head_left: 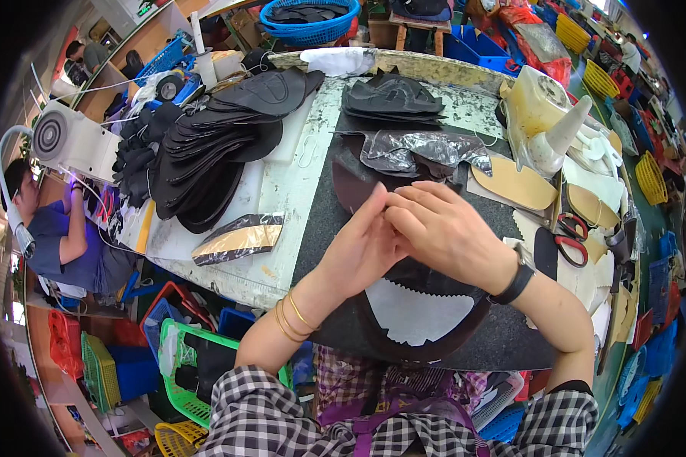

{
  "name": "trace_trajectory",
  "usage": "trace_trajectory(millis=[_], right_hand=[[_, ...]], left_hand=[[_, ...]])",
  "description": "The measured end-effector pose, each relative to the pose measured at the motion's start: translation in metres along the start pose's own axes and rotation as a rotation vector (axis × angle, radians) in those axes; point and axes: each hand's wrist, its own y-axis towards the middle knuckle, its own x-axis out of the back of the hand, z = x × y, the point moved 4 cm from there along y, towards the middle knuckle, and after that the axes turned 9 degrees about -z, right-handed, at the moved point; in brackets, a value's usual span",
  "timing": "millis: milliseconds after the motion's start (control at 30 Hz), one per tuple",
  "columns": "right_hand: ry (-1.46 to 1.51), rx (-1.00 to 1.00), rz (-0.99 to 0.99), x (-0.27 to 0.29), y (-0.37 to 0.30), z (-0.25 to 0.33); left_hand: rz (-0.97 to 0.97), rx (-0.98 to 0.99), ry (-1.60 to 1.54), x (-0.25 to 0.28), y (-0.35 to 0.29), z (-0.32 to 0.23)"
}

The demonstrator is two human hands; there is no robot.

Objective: The person assembles shoe components by hand, peeling backing from foam inserts, attaching them onto cut leather pieces, and aligning and pressing layers of shoe uppers together.

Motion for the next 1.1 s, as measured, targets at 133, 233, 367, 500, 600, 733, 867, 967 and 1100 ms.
trace_trajectory(millis=[133, 233, 367, 500, 600, 733, 867, 967, 1100], right_hand=[[-0.178, 0.206, -0.179, 0.035, -0.003, 0.027], [-0.251, 0.335, -0.227, 0.042, -0.009, 0.052], [-0.231, 0.304, -0.247, 0.055, -0.013, 0.076], [0.573, -0.409, -0.169, 0.056, -0.013, 0.070], [0.522, -0.546, -0.237, 0.057, -0.009, 0.053], [0.730, -0.920, -0.073, 0.052, -0.009, 0.021], [0.536, -0.704, -0.054, 0.031, -0.005, 0.013], [0.198, -0.419, -0.209, 0.028, 0.008, 0.025], [0.080, -0.476, -0.146, 0.031, -0.002, 0.014]], left_hand=[[-0.129, -0.068, 0.063, -0.016, -0.030, 0.006], [-0.303, -0.290, 0.583, -0.023, -0.061, -0.005], [-0.412, -0.404, 0.667, -0.032, -0.076, -0.004], [-0.342, -0.548, 0.729, -0.036, -0.075, 0.000], [-0.342, -0.580, 0.731, -0.046, -0.066, 0.004], [-0.298, -0.524, 0.681, -0.050, -0.058, 0.005], [-0.238, -0.731, 1.271, -0.072, -0.068, 0.022], [-0.164, -0.714, 0.826, -0.043, -0.085, 0.027], [-0.912, -0.467, -0.250, -0.072, -0.099, 0.025]])
